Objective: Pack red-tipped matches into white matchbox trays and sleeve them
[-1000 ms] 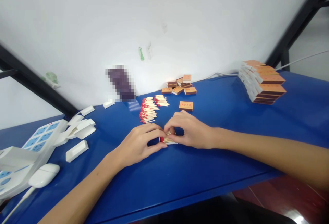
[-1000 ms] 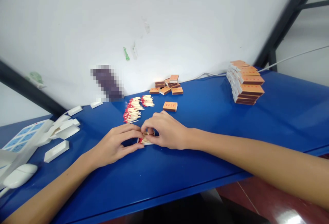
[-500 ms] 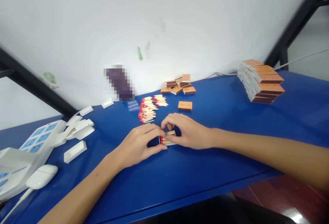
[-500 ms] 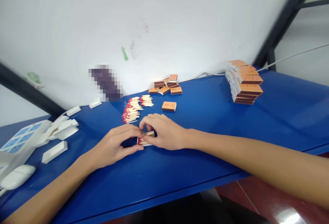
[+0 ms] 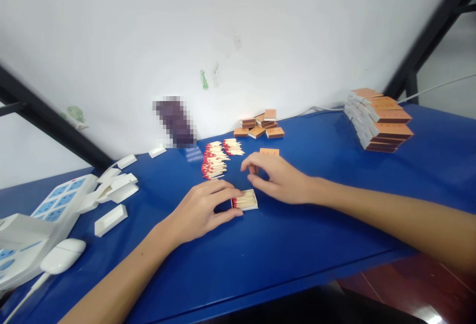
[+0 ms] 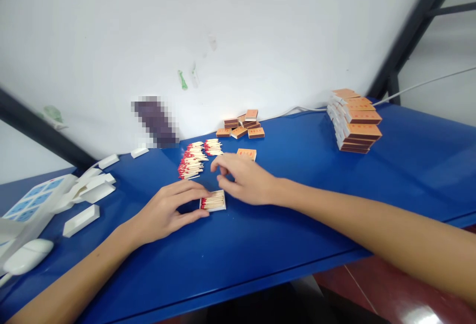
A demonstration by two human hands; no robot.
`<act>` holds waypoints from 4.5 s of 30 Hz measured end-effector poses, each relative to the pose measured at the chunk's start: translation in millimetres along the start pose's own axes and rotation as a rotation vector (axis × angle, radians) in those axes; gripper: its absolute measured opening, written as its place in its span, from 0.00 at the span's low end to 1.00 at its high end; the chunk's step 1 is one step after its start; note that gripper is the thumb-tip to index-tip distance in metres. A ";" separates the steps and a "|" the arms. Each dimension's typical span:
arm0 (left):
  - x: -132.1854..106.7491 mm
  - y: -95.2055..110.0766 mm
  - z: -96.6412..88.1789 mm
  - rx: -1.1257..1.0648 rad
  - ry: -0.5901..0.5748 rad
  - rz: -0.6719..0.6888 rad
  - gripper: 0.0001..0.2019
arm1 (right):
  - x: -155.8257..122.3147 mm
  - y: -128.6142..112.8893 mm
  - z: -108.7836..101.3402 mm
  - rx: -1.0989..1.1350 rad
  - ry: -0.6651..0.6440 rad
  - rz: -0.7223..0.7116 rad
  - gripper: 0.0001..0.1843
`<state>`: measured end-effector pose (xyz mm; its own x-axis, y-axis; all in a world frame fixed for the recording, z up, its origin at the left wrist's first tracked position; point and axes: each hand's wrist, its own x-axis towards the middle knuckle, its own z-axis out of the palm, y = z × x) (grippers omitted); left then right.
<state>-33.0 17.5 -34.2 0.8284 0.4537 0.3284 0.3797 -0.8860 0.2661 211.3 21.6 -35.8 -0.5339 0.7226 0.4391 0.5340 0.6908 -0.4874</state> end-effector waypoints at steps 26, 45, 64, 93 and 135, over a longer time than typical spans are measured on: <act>-0.4 -3.9 1.1 0.095 0.042 -0.136 0.13 | 5.2 14.3 -23.4 -0.159 -0.380 -0.028 0.20; 3.6 8.0 6.8 -0.243 0.121 -0.197 0.18 | 0.5 11.1 -8.4 -0.045 -0.298 -0.134 0.22; 0.1 15.5 6.4 -0.158 0.069 -0.173 0.18 | -1.6 8.3 -2.2 -0.067 -0.307 -0.199 0.23; -50.7 -96.5 -50.7 0.618 0.134 -0.900 0.26 | -158.3 88.1 -195.9 -0.756 0.150 0.581 0.30; 10.0 76.9 3.7 -0.060 -0.039 -0.201 0.17 | -16.8 47.0 -30.9 -0.704 -0.060 -0.040 0.19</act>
<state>6.0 -46.5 -13.8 0.7541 0.6159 0.2281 0.5148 -0.7699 0.3770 265.6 42.7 -42.8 -0.5867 0.7074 0.3941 0.7993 0.5841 0.1415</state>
